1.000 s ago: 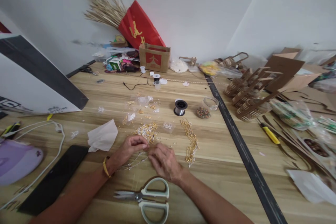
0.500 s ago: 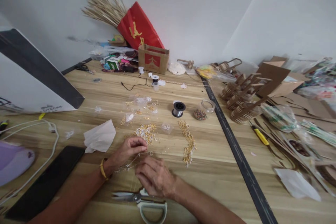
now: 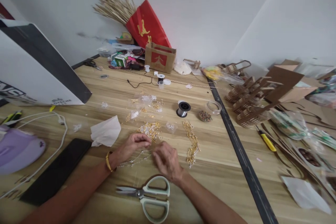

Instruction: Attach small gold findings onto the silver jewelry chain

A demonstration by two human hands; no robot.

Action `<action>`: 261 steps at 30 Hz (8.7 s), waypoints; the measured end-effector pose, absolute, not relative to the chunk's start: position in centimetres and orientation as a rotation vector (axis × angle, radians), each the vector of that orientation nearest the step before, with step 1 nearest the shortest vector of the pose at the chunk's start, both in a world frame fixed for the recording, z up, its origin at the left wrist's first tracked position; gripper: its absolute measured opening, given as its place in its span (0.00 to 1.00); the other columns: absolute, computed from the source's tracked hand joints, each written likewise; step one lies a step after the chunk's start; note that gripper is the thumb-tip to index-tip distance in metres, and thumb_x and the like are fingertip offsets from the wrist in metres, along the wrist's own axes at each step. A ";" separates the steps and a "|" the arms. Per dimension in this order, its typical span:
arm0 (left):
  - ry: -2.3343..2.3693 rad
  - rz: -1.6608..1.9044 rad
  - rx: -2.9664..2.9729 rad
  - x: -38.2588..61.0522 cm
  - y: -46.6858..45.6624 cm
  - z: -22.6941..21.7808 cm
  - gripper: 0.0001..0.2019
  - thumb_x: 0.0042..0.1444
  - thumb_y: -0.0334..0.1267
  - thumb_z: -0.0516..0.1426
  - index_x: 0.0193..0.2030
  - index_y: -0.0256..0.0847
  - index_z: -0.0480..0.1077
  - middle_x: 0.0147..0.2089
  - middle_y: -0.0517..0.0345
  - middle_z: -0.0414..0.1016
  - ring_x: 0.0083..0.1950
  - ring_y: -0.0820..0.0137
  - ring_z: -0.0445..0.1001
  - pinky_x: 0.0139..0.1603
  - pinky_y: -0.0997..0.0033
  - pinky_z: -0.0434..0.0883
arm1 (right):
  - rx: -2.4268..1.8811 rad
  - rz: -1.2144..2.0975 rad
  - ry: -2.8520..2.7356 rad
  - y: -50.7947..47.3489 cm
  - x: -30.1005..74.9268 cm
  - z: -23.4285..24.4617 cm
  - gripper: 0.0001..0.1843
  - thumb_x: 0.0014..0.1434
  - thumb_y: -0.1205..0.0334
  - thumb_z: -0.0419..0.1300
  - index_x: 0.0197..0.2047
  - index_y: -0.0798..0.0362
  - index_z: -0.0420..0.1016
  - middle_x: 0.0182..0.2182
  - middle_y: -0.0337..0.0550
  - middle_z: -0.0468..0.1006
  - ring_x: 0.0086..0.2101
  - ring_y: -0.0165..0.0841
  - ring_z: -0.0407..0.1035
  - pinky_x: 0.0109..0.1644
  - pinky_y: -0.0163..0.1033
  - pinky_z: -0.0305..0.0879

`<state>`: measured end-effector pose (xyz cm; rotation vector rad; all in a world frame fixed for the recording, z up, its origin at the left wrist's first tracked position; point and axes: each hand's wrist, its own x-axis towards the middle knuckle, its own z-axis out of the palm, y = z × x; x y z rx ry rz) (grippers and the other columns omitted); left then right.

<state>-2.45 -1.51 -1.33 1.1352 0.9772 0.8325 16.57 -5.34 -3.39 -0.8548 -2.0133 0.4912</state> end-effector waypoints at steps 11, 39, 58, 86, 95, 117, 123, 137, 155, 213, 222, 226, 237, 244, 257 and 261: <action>0.937 0.816 1.129 -2.4 -1.6 -2.5 0.07 0.44 0.36 0.64 0.30 0.36 0.77 0.28 0.58 0.76 0.31 0.72 0.69 0.37 0.73 0.65 | -0.922 0.610 -1.870 -4.9 16.6 -3.7 0.05 0.63 0.67 0.53 0.34 0.53 0.67 0.28 0.40 0.70 0.29 0.30 0.65 0.32 0.35 0.62; 1.004 0.764 1.207 -2.1 -1.6 -1.8 0.06 0.43 0.36 0.64 0.27 0.35 0.75 0.25 0.58 0.75 0.29 0.73 0.70 0.34 0.75 0.67 | -0.895 0.653 -1.901 -4.7 16.8 -3.9 0.05 0.64 0.66 0.53 0.35 0.52 0.68 0.28 0.40 0.70 0.28 0.29 0.64 0.30 0.34 0.60; 0.975 0.782 1.150 -2.3 -1.5 -2.3 0.06 0.41 0.34 0.66 0.28 0.35 0.77 0.27 0.59 0.77 0.31 0.73 0.71 0.37 0.74 0.67 | -0.939 0.663 -1.914 -4.8 16.8 -3.9 0.05 0.64 0.66 0.53 0.35 0.52 0.68 0.28 0.40 0.69 0.28 0.29 0.64 0.31 0.34 0.60; 0.970 0.759 1.193 -2.1 -1.7 -1.7 0.06 0.43 0.35 0.66 0.28 0.35 0.77 0.27 0.58 0.77 0.31 0.73 0.71 0.37 0.74 0.67 | -0.920 0.645 -1.953 -4.8 16.8 -3.7 0.05 0.64 0.66 0.53 0.36 0.52 0.68 0.28 0.41 0.71 0.28 0.29 0.65 0.31 0.34 0.61; 0.955 0.744 1.224 -2.3 -1.7 -1.7 0.05 0.44 0.35 0.65 0.27 0.35 0.76 0.27 0.57 0.76 0.31 0.72 0.70 0.37 0.74 0.67 | -0.927 0.640 -1.950 -4.9 16.8 -3.9 0.06 0.65 0.65 0.53 0.36 0.52 0.69 0.28 0.42 0.72 0.29 0.30 0.66 0.32 0.35 0.63; 0.953 0.748 1.210 -2.1 -1.8 -1.5 0.06 0.44 0.36 0.65 0.28 0.35 0.77 0.27 0.57 0.77 0.31 0.72 0.71 0.37 0.73 0.68 | -0.903 0.671 -1.939 -4.9 16.8 -4.0 0.05 0.64 0.65 0.53 0.38 0.51 0.69 0.29 0.42 0.73 0.30 0.32 0.68 0.32 0.37 0.65; 0.944 0.739 1.200 -2.1 -1.8 -1.5 0.05 0.44 0.35 0.64 0.27 0.35 0.76 0.27 0.58 0.76 0.31 0.73 0.71 0.37 0.73 0.67 | -0.895 0.686 -1.959 -4.9 16.8 -4.1 0.04 0.64 0.66 0.53 0.38 0.51 0.69 0.30 0.42 0.73 0.31 0.32 0.68 0.33 0.37 0.65; 0.923 0.769 1.161 -2.1 -1.8 -2.1 0.05 0.43 0.34 0.65 0.27 0.35 0.77 0.26 0.58 0.76 0.30 0.73 0.71 0.37 0.74 0.68 | -0.925 0.656 -1.951 -4.9 16.7 -4.0 0.05 0.64 0.65 0.53 0.39 0.51 0.71 0.30 0.42 0.74 0.31 0.32 0.69 0.34 0.37 0.65; 0.984 0.775 1.154 -1.9 -1.8 -2.0 0.06 0.42 0.34 0.65 0.28 0.35 0.77 0.26 0.58 0.76 0.30 0.73 0.71 0.36 0.73 0.68 | -0.921 0.623 -1.944 -4.8 16.8 -4.0 0.04 0.63 0.67 0.54 0.38 0.52 0.70 0.29 0.41 0.73 0.30 0.31 0.67 0.33 0.36 0.64; 0.956 0.742 1.066 -1.9 -2.1 -2.0 0.07 0.42 0.34 0.66 0.30 0.33 0.78 0.26 0.57 0.77 0.29 0.73 0.72 0.35 0.74 0.68 | -0.847 0.545 -1.987 -5.1 16.7 -4.0 0.06 0.62 0.69 0.55 0.42 0.50 0.70 0.32 0.43 0.76 0.32 0.32 0.69 0.35 0.38 0.67; 0.923 0.744 1.075 -1.9 -2.1 -1.8 0.07 0.41 0.35 0.66 0.28 0.34 0.77 0.25 0.57 0.77 0.29 0.73 0.72 0.37 0.72 0.69 | -0.875 0.541 -1.991 -5.2 16.7 -3.9 0.05 0.63 0.68 0.55 0.41 0.50 0.70 0.31 0.42 0.76 0.31 0.32 0.70 0.34 0.37 0.67; 0.923 0.741 1.058 -1.8 -2.1 -1.9 0.09 0.39 0.36 0.67 0.28 0.34 0.77 0.25 0.57 0.77 0.28 0.72 0.72 0.36 0.72 0.70 | -0.892 0.551 -1.996 -5.2 16.7 -3.8 0.05 0.63 0.67 0.55 0.40 0.50 0.71 0.30 0.42 0.75 0.31 0.32 0.69 0.34 0.37 0.66; 0.933 0.745 1.011 -1.7 -2.0 -2.0 0.10 0.37 0.37 0.68 0.27 0.34 0.77 0.24 0.57 0.78 0.28 0.71 0.74 0.37 0.70 0.71 | -0.897 0.539 -1.988 -5.1 16.7 -3.9 0.04 0.64 0.66 0.55 0.40 0.50 0.70 0.30 0.42 0.74 0.30 0.31 0.69 0.33 0.37 0.66; 0.938 0.750 1.043 -1.8 -2.0 -2.2 0.09 0.38 0.35 0.68 0.27 0.34 0.77 0.26 0.56 0.78 0.29 0.72 0.74 0.37 0.72 0.70 | -0.889 0.568 -1.982 -5.1 16.8 -4.1 0.04 0.64 0.66 0.54 0.40 0.50 0.70 0.31 0.42 0.74 0.31 0.31 0.69 0.34 0.37 0.66; 0.996 0.822 1.146 -2.3 -1.8 -1.4 0.06 0.40 0.35 0.67 0.25 0.35 0.76 0.25 0.59 0.75 0.29 0.75 0.69 0.35 0.75 0.65 | -0.942 0.629 -1.801 -4.8 16.8 -3.7 0.04 0.63 0.67 0.54 0.35 0.52 0.67 0.28 0.40 0.70 0.29 0.31 0.66 0.33 0.36 0.63; 0.960 0.817 1.130 -2.4 -1.8 -1.4 0.06 0.40 0.35 0.66 0.25 0.35 0.76 0.25 0.59 0.75 0.29 0.74 0.70 0.36 0.74 0.66 | -0.929 0.657 -1.774 -4.9 16.7 -3.5 0.05 0.63 0.68 0.54 0.35 0.52 0.67 0.28 0.39 0.69 0.29 0.30 0.65 0.33 0.36 0.62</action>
